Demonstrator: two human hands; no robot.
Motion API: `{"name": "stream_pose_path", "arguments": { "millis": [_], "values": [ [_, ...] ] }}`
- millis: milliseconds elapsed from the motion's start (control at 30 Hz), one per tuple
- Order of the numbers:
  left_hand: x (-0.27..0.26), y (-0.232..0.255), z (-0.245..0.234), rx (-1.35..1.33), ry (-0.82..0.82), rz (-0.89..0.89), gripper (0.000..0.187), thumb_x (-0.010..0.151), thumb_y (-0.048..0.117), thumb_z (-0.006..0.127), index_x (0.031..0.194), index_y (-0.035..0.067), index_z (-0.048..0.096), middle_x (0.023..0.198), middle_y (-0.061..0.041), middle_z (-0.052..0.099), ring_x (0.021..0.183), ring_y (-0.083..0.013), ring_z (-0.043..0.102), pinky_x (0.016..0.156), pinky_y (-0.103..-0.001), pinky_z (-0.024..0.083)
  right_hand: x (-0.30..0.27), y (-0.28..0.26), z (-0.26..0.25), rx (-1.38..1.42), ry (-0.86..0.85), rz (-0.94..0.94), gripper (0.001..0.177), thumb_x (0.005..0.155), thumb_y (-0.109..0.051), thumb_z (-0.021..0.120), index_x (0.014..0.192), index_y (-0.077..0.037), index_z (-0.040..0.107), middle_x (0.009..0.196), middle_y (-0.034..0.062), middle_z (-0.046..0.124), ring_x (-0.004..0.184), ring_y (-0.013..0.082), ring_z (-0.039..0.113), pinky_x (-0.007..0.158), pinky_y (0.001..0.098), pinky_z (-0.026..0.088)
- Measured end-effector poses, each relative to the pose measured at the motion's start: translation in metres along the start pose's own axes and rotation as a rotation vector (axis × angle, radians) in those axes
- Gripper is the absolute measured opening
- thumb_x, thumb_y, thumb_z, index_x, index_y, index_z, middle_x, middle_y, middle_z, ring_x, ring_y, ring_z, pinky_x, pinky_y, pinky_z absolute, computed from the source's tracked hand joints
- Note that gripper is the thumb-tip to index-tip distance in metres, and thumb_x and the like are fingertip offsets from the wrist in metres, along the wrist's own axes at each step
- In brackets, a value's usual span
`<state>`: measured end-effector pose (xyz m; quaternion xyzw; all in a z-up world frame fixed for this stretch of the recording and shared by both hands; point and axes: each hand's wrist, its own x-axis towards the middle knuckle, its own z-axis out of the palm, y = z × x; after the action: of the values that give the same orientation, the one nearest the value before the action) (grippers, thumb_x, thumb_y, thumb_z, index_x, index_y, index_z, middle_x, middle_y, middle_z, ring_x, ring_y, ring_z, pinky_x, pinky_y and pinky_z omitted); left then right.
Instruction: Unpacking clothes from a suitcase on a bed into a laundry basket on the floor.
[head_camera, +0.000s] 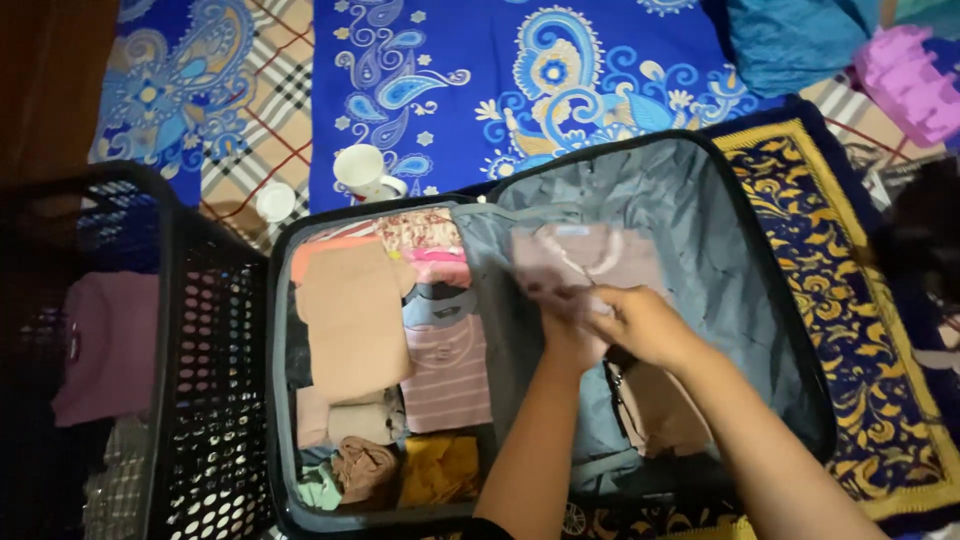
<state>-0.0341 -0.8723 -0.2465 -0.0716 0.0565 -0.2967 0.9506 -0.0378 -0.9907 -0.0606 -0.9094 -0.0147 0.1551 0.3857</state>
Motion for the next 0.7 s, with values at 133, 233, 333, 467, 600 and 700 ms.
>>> {"name": "stream_pose_path", "arguments": {
  "millis": [133, 233, 333, 467, 600, 700],
  "values": [
    [-0.003, -0.011, 0.013, 0.023, 0.01, -0.001, 0.079, 0.093, 0.078, 0.044, 0.139, 0.014, 0.048, 0.134, -0.014, 0.06, 0.127, -0.0333, 0.057, 0.111, -0.049, 0.04, -0.027, -0.001, -0.019, -0.097, -0.072, -0.229, 0.019, 0.086, -0.023, 0.07, 0.099, -0.009, 0.073, 0.083, 0.0171, 0.074, 0.075, 0.0284, 0.073, 0.067, 0.0401, 0.055],
    [-0.006, -0.017, 0.022, 0.046, 0.005, 0.002, 0.079, 0.093, 0.077, 0.044, 0.139, 0.013, 0.048, 0.134, -0.015, 0.06, 0.127, -0.0335, 0.057, 0.111, -0.049, 0.041, -0.053, -0.018, -0.048, -0.053, -0.16, -0.299, 0.02, 0.08, -0.015, 0.071, 0.099, -0.008, 0.073, 0.091, 0.015, 0.076, 0.084, 0.0271, 0.074, 0.074, 0.0386, 0.055],
    [-0.011, -0.024, 0.035, 0.065, -0.009, 0.012, 0.078, 0.094, 0.075, 0.045, 0.14, 0.012, 0.049, 0.135, -0.015, 0.06, 0.127, -0.0337, 0.057, 0.111, -0.05, 0.041, -0.075, -0.036, -0.074, -0.028, -0.245, -0.247, 0.032, 0.074, -0.006, 0.071, 0.105, -0.011, 0.075, 0.101, 0.0095, 0.078, 0.097, 0.0226, 0.076, 0.088, 0.0354, 0.055],
    [-0.024, -0.021, 0.064, 0.104, -0.037, 0.042, 0.077, 0.094, 0.073, 0.046, 0.14, 0.012, 0.049, 0.136, -0.015, 0.06, 0.128, -0.0339, 0.057, 0.111, -0.05, 0.041, -0.093, -0.05, -0.091, -0.08, -0.159, -0.341, 0.043, 0.066, 0.006, 0.069, 0.104, -0.012, 0.079, 0.115, 0.0027, 0.079, 0.121, 0.0184, 0.069, 0.128, 0.0447, 0.008],
    [-0.046, -0.015, 0.09, 0.147, -0.071, 0.079, 0.076, 0.094, 0.071, 0.046, 0.141, 0.011, 0.05, 0.137, -0.015, 0.059, 0.128, -0.0341, 0.056, 0.111, -0.05, 0.041, -0.113, -0.067, -0.093, -0.108, -0.03, -0.346, 0.044, 0.062, 0.005, 0.073, 0.101, -0.015, 0.081, 0.123, -0.0015, 0.078, 0.136, 0.0198, 0.055, 0.124, 0.0464, -0.001],
    [-0.077, -0.011, 0.102, 0.186, -0.097, 0.115, 0.075, 0.094, 0.07, 0.047, 0.141, 0.01, 0.05, 0.138, -0.015, 0.059, 0.128, -0.0343, 0.056, 0.111, -0.051, 0.041, -0.116, -0.062, -0.076, -0.03, 0.296, -0.701, 0.055, 0.059, 0.009, 0.065, 0.104, -0.019, 0.08, 0.152, 0.0096, 0.061, 0.153, 0.039, 0.037, 0.127, 0.0484, 0.01]
  ]
}}
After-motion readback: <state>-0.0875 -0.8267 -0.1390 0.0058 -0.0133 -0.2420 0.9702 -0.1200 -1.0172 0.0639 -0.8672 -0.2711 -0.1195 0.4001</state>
